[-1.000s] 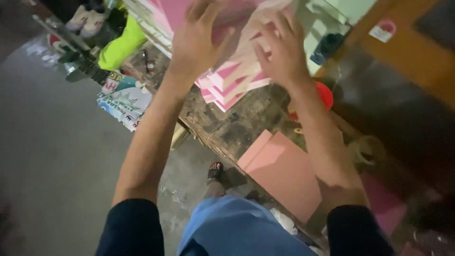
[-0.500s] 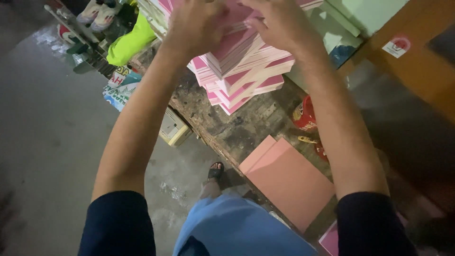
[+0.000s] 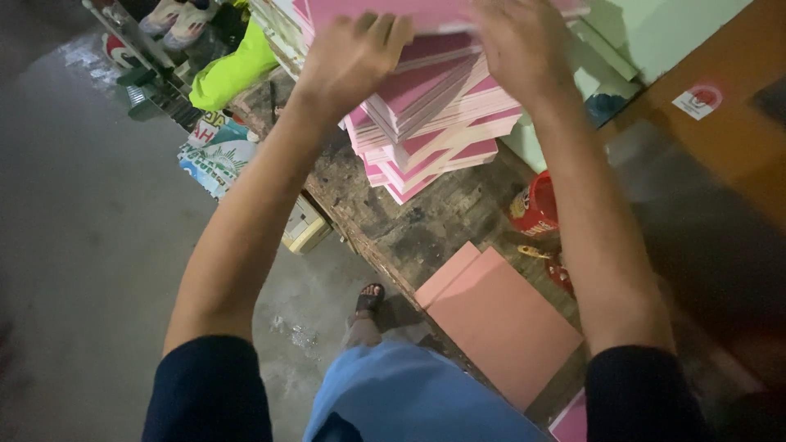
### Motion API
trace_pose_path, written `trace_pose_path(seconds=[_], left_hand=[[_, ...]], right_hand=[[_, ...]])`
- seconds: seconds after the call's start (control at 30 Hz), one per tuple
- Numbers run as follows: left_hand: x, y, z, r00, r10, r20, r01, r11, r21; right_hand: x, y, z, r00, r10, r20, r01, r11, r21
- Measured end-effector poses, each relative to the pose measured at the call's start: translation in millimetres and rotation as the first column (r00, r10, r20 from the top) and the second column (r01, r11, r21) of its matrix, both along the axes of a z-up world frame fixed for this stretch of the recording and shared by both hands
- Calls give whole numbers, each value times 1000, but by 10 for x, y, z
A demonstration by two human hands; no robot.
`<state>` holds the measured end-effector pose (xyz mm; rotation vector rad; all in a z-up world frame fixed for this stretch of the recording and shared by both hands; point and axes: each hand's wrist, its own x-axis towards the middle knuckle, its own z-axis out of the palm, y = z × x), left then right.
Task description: Folding pink paper sheets and pressing the creases on a wooden workbench.
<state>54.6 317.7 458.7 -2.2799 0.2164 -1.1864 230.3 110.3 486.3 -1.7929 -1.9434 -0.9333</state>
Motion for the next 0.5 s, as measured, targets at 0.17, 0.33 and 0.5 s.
trace_pose_path(seconds=[0.17,0.33,0.5], left_hand=[[-706,-189,182,976,-210,53,213,975,-59],[-1207,-132,186,945,-327,2,326,941,-87],[-1303,-134,-76,956,-293,15,290,937,-196]], right_hand=[[-405,-604,203,956,-204,-211,164,968,-192],[-455,-1337,75,40,-80,-996,104,992,-75],[104,-887,-574,-414,-309,-856,8,939,-343]])
